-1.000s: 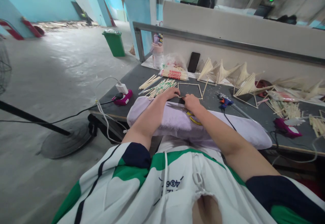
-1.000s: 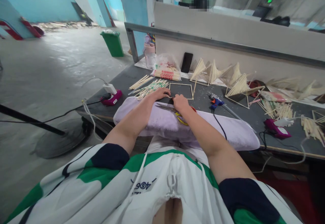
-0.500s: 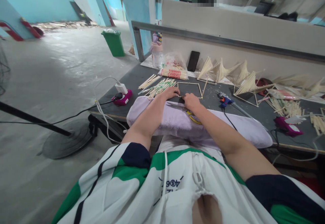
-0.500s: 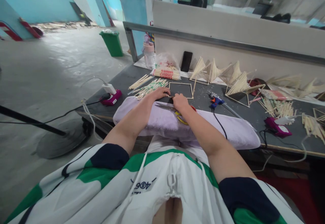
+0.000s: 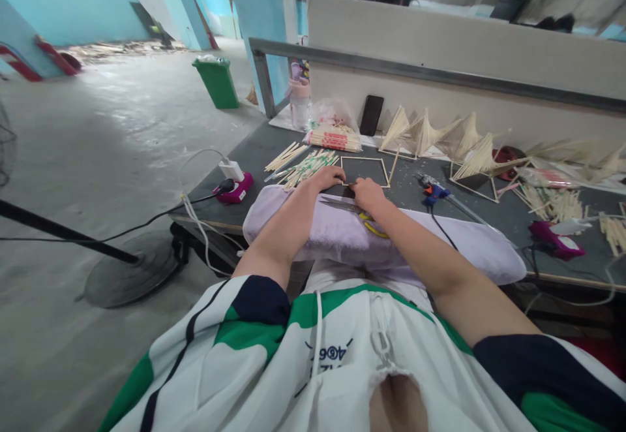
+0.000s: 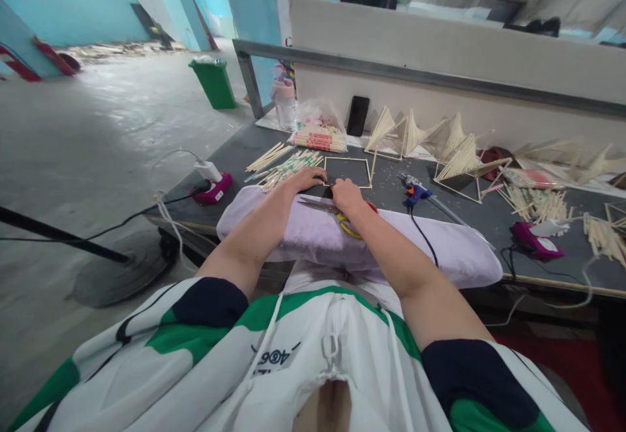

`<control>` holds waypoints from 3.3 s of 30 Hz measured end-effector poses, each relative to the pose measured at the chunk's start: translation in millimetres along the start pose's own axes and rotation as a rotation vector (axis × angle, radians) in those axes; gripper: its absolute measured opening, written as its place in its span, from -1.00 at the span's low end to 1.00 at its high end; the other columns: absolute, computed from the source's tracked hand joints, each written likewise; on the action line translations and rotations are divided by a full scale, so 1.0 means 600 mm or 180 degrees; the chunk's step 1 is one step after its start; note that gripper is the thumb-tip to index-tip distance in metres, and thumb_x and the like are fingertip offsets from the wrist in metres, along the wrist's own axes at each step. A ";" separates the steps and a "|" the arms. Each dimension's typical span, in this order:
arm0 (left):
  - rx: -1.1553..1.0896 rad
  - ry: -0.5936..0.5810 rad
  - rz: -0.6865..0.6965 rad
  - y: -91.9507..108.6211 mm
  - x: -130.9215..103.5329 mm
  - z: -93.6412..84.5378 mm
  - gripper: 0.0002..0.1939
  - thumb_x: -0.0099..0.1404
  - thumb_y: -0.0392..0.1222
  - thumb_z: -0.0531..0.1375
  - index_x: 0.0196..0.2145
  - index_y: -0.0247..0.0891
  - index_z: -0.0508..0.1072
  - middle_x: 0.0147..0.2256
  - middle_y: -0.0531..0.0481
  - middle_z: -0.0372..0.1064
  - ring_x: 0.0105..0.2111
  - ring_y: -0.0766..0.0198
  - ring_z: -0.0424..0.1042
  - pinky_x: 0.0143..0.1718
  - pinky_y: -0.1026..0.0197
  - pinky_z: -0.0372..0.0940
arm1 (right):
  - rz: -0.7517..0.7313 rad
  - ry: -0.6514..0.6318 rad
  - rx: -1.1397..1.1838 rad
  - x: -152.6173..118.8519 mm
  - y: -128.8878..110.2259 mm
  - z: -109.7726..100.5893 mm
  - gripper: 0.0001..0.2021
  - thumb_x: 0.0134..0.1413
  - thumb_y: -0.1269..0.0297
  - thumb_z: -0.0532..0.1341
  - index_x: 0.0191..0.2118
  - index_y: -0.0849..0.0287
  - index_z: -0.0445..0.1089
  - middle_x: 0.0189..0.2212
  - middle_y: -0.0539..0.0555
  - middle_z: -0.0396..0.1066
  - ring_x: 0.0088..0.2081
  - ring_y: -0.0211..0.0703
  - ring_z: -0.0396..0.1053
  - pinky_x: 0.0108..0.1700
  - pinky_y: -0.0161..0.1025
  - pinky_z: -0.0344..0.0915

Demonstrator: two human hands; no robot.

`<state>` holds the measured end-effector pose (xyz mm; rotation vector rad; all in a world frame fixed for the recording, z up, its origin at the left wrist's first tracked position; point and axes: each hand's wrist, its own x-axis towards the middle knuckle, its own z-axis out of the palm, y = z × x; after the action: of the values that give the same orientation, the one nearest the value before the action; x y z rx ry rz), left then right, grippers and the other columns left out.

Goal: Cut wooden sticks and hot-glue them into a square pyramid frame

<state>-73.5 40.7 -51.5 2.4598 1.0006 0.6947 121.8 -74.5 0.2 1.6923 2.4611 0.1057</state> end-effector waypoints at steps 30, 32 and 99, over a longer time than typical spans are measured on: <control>0.0196 0.0092 -0.0075 0.011 -0.006 0.000 -0.78 0.34 -0.15 0.18 -0.29 -0.23 0.64 -0.16 -0.10 0.63 -0.06 0.10 0.56 0.13 0.09 0.42 | -0.0118 0.0724 0.0836 0.004 0.053 0.031 -0.45 0.35 0.51 0.00 0.32 0.12 0.46 0.29 0.20 0.45 0.26 0.00 0.41 0.24 -0.17 0.34; 0.0173 0.0118 -0.0110 0.011 -0.008 0.000 -0.76 0.34 -0.16 0.17 -0.28 -0.23 0.65 -0.14 -0.11 0.64 -0.05 0.09 0.56 0.15 0.07 0.42 | 0.0119 0.1163 0.1039 -0.008 0.086 0.042 -0.53 0.31 0.51 0.01 0.16 0.17 0.54 0.21 0.24 0.49 0.22 0.02 0.42 0.21 -0.15 0.34; -0.0151 -0.0005 -0.0205 -0.003 -0.007 0.001 -0.77 0.21 -0.32 0.31 -0.21 -0.25 0.74 -0.15 -0.10 0.65 -0.08 0.10 0.59 0.14 0.06 0.44 | 0.0626 0.0342 0.1386 0.087 0.008 0.039 -0.68 0.35 0.30 0.20 0.06 -0.01 0.67 0.13 0.15 0.58 0.14 0.06 0.49 0.14 -0.04 0.38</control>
<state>-76.9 38.8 -54.3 2.3761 1.0460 0.6874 111.8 -25.0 -26.6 2.1491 2.5208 -0.3526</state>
